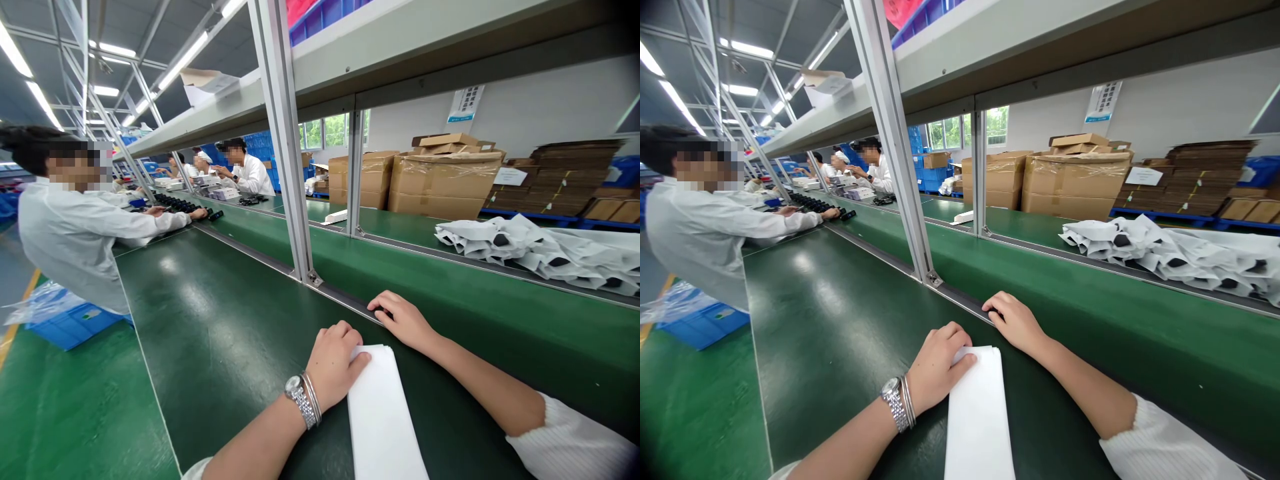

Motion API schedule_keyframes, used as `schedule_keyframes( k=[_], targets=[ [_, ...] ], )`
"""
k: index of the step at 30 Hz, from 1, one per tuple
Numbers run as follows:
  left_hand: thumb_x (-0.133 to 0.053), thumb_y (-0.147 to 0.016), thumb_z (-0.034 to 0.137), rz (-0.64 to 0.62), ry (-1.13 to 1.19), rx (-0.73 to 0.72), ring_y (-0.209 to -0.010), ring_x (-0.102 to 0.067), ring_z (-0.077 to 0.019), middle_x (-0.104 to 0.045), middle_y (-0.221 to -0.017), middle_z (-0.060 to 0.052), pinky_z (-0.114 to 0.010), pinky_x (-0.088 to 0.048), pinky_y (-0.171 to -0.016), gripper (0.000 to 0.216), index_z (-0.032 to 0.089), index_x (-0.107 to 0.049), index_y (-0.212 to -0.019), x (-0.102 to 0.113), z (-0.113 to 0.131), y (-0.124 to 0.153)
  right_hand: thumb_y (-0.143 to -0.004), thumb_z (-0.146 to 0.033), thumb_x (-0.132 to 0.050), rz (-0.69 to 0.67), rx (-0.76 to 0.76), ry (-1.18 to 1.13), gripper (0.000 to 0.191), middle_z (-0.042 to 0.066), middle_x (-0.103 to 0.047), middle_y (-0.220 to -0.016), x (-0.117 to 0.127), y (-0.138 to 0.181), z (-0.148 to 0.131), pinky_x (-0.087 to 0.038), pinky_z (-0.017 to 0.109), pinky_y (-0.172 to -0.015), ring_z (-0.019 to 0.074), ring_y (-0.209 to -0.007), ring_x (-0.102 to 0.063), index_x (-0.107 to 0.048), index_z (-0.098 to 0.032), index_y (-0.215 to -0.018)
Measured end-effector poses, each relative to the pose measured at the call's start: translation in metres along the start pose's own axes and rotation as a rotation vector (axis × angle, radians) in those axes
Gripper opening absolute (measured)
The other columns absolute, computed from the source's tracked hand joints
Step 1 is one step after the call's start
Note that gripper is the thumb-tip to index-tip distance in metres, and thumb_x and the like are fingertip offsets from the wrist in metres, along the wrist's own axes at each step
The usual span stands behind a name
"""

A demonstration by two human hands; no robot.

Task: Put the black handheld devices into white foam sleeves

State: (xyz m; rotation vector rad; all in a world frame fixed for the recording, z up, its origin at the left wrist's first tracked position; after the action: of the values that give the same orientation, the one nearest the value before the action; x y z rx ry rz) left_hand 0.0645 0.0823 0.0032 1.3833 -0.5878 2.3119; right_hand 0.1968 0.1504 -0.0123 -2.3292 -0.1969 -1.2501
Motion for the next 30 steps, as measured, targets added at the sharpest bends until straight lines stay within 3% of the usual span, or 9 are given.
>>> schedule_keyframes(
  k=[30],
  targets=[
    [-0.052,-0.089,0.029,-0.003,0.0,-0.004,-0.093,-0.055,-0.0201,-0.057,-0.1,-0.003,-0.037,-0.041,-0.086,0.012,0.021,-0.059,-0.094,0.0006,0.0005,-0.0007,-0.089,-0.018,-0.043,-0.003,-0.005,0.009,0.023,0.003,-0.063,-0.103,0.0007,-0.0006,-0.0001,-0.048,0.034,-0.079,0.0206,-0.098,-0.059,-0.063,-0.027,-0.097]
  ],
)
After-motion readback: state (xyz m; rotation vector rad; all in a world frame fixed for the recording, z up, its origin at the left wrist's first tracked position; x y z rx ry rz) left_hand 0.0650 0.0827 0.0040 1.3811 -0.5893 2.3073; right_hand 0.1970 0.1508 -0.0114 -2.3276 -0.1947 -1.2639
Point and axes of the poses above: each hand's wrist, its own y-axis away from the middle knuckle, its own x-axis out of the back of the hand, z = x × y, the point moved 10 cm from there along -y, towards the middle knuckle
